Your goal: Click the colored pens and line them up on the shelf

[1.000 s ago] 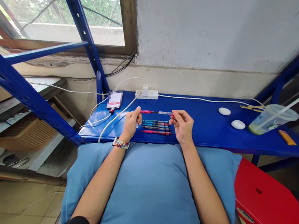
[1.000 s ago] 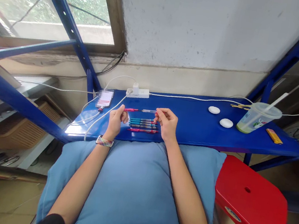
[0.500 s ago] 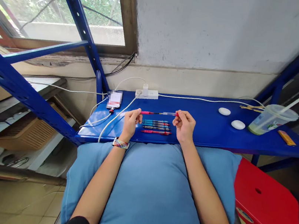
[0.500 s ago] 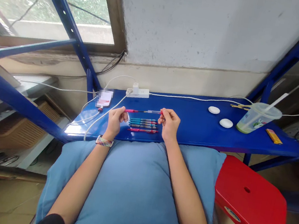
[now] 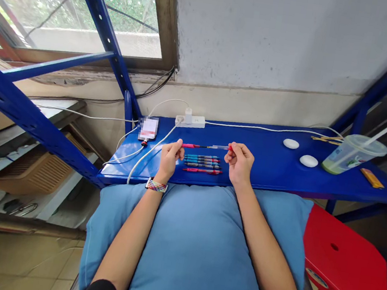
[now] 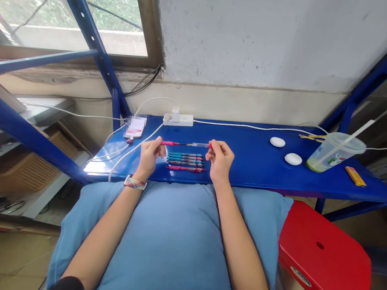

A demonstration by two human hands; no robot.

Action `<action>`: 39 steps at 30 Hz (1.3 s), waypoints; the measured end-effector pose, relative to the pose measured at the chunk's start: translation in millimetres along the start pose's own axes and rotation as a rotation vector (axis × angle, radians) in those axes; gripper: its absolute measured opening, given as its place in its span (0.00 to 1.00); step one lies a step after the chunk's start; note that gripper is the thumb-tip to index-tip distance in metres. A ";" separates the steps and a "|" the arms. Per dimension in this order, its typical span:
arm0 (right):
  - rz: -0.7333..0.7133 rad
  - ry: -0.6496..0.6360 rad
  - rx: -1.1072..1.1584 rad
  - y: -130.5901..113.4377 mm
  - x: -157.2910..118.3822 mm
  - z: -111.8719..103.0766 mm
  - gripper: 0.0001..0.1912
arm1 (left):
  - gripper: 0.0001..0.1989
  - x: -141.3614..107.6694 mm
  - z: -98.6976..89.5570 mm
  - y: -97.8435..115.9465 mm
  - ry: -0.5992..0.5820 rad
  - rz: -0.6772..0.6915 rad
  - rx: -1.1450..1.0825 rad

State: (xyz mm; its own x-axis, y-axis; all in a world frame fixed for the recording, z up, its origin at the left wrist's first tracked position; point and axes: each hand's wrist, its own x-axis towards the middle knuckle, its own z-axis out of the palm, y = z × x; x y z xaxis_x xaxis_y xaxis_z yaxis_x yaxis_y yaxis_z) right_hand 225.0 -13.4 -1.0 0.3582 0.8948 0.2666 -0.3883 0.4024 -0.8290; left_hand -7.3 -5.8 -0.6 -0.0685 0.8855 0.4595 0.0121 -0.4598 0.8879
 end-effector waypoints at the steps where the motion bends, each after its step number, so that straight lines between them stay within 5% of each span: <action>1: 0.002 -0.019 -0.007 -0.7 -1.0 0.4 0.19 | 0.33 -0.3 -0.1 1.0 -0.012 0.004 0.007; 7: 0.044 -0.282 -0.119 -4.2 -7.8 3.4 0.17 | 0.33 -2.8 -1.6 12.6 -0.243 0.000 0.061; 12: 0.059 -0.207 -0.099 -0.7 -5.5 3.1 0.17 | 0.13 -4.8 1.4 17.5 -0.265 -0.021 -0.022; 14: 0.066 -0.185 -0.097 0.5 -4.5 2.9 0.17 | 0.13 -5.1 3.2 15.2 -0.288 -0.036 -0.066; 22: 0.091 -0.178 -0.072 1.1 -5.3 4.5 0.16 | 0.24 -1.5 5.5 4.0 -0.182 0.094 0.016; 27: 0.100 -0.183 -0.066 2.1 -4.5 4.4 0.16 | 0.16 -1.5 6.3 4.0 -0.179 0.055 0.054; 31: 0.101 -0.159 -0.072 3.2 -4.0 4.1 0.16 | 0.25 -0.6 6.3 3.3 -0.147 0.164 0.075; 35: 0.090 -0.168 -0.068 4.6 -3.8 3.6 0.17 | 0.13 -0.2 6.5 1.6 -0.178 0.088 0.087; 39: 0.100 -0.179 -0.072 5.5 -3.6 2.7 0.17 | 0.12 -0.5 8.4 0.4 -0.136 0.093 0.122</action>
State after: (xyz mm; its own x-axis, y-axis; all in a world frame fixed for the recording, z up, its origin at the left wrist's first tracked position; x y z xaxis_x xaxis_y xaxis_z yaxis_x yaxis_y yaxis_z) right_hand 219.3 -13.9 -5.2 0.1615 0.9523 0.2589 -0.3502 0.3006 -0.8871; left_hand 1.2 -5.8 -0.4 0.0736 0.8441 0.5311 0.1330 -0.5361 0.8336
